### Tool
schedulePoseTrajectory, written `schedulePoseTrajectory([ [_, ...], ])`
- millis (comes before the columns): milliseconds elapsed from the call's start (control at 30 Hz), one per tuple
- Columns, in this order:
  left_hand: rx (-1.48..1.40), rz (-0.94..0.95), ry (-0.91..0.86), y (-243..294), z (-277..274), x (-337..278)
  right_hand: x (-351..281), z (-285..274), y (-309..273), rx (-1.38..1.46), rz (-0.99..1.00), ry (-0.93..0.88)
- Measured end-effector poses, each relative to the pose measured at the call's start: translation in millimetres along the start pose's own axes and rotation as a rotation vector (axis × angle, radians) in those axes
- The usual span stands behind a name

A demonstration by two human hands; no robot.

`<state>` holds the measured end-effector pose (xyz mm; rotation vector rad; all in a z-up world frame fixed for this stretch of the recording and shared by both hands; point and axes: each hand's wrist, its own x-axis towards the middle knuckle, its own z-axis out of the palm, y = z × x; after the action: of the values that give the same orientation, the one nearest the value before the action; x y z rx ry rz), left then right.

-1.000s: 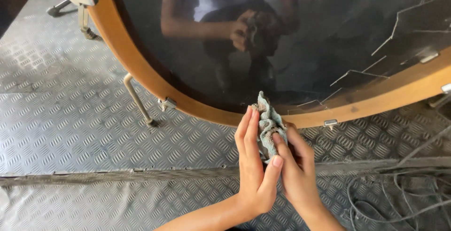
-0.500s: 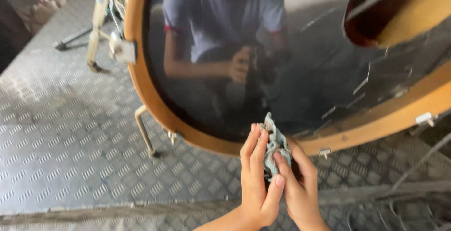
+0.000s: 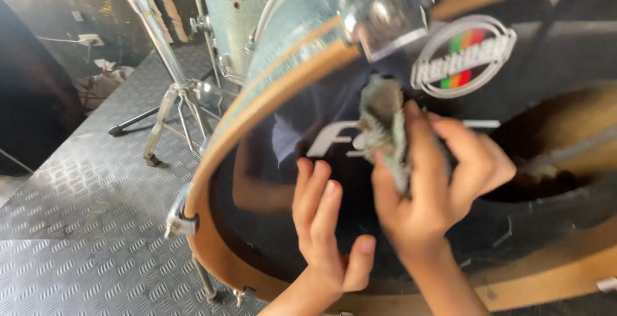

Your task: Cleaning various musical instruments and equipment including speakers, cymbals, and drums with a cloth.

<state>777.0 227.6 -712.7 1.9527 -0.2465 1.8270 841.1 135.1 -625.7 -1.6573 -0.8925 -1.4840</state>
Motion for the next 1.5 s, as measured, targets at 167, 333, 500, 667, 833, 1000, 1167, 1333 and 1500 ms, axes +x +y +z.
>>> schedulePoseTrajectory([
  [167,0.011,0.071,0.1,-26,0,6,-45,13,8,0.032,-0.203,-0.083],
  [333,0.016,0.092,0.099,-34,0,4,12,8,34,-0.168,-0.066,-0.064],
  [500,0.134,0.009,0.537,-45,20,-7,32,42,-29,-0.046,-0.172,0.104],
  [667,0.222,-0.171,0.769,-50,30,-4,-12,20,-20,0.015,-0.136,-0.124],
  [833,0.095,-0.014,0.514,-50,9,-8,0,47,-13,-0.183,0.124,0.083],
  [1000,0.146,-0.092,0.7,-44,6,4,-15,59,-42,0.075,-0.098,0.009],
  [1167,0.245,-0.08,0.66,-50,-34,-23,-49,48,-42,0.261,-0.464,-0.258],
  [1333,0.201,-0.05,0.468,-55,-83,-32,-54,77,-35,0.144,0.033,0.11],
  [1500,0.158,-0.057,0.664,-56,-86,-62,-78,86,-109,0.226,-0.397,-0.103],
])
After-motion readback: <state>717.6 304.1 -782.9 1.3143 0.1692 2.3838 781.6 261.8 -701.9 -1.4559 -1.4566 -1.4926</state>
